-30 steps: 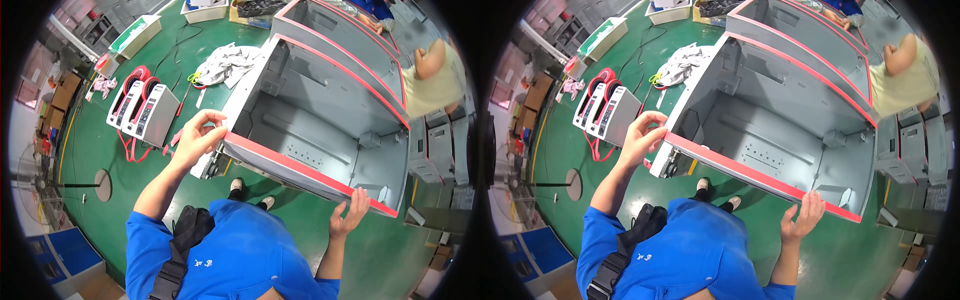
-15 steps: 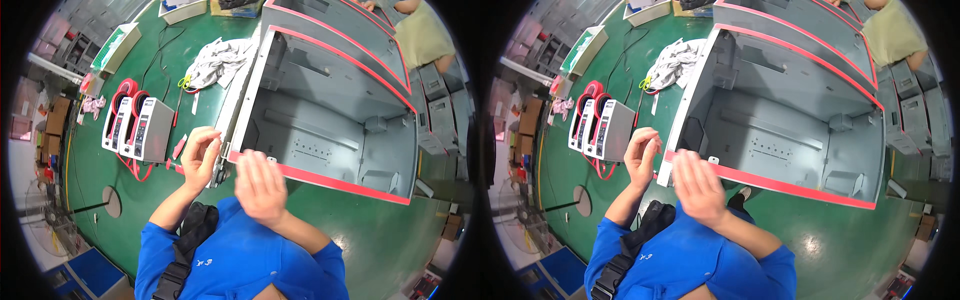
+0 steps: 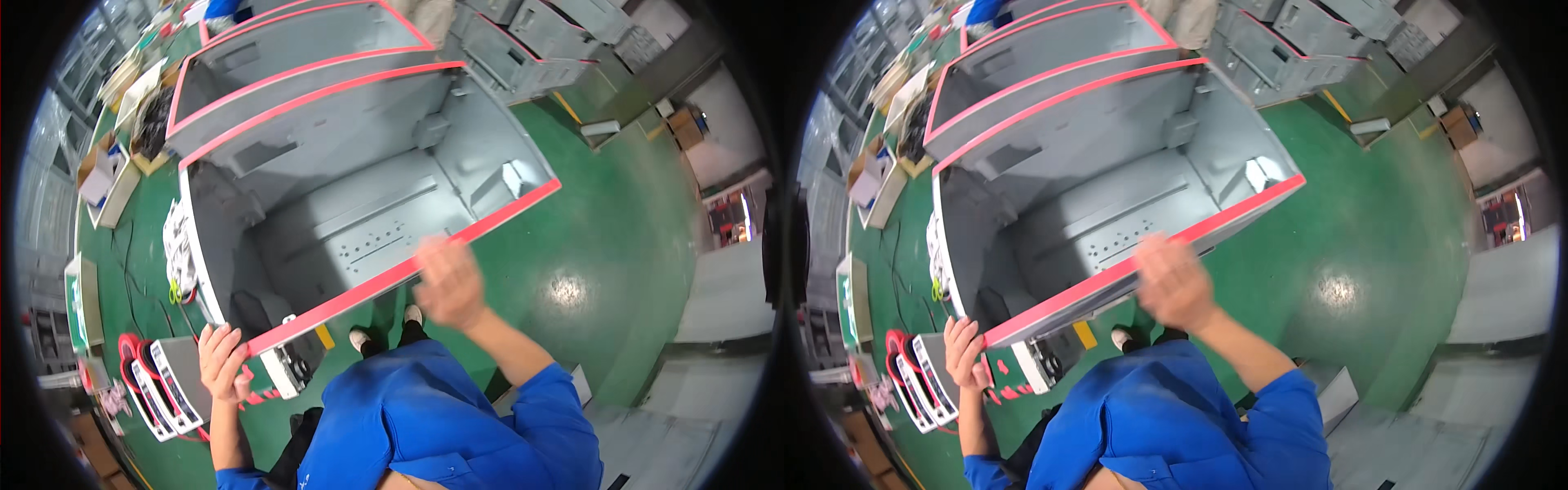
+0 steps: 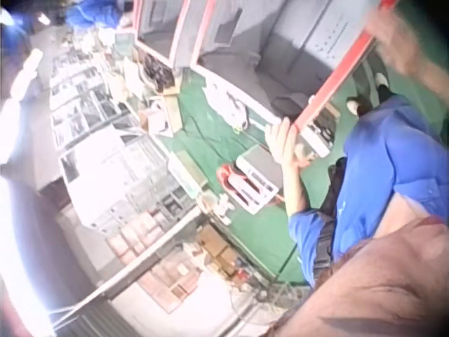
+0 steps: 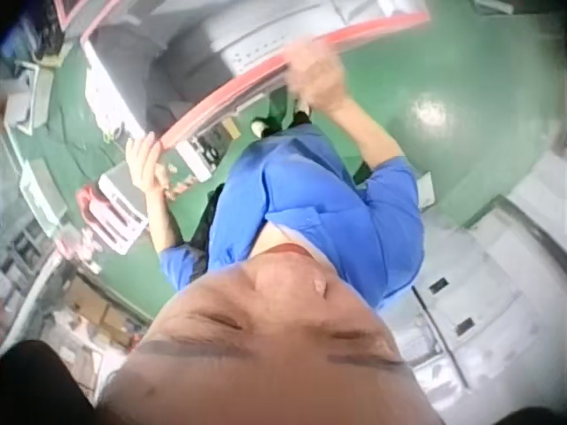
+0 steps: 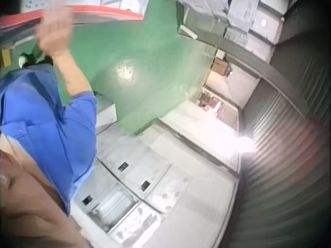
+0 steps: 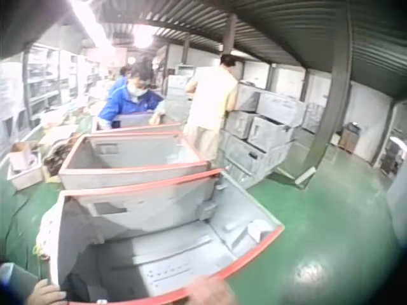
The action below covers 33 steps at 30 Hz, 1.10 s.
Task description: Apply red protective adhesive tape to the edges of a metal cabinet frame.
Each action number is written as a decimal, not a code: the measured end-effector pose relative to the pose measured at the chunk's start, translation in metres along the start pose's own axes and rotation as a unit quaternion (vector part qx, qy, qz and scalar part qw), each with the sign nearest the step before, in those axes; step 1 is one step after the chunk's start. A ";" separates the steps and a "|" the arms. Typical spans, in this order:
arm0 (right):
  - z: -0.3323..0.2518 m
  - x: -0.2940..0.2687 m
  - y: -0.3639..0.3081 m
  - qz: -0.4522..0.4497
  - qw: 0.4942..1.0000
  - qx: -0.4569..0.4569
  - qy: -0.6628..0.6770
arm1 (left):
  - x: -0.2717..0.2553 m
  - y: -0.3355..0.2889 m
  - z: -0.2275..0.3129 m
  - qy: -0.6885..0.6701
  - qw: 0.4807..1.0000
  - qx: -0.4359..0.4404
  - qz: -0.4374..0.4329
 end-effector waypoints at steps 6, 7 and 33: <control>0.150 -0.049 -0.023 0.091 0.963 0.210 -0.138 | 0.023 0.063 -0.025 -0.154 0.988 0.002 0.004; 0.166 -0.050 -0.024 0.115 0.950 0.265 -0.114 | 0.025 0.064 -0.026 -0.164 0.987 0.004 0.003; 0.271 -0.013 -0.035 0.351 0.618 0.611 0.350 | 0.070 0.019 0.116 -0.083 0.996 -0.001 0.032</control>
Point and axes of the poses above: each hand's wrist, its own y-axis towards the middle knuckle, its own x-axis out of the palm, z = x × y, the point moved 3 cm from there along y, towards the middle knuckle, and after that the axes turned 5 degrees about z, right-handed, at the moved point
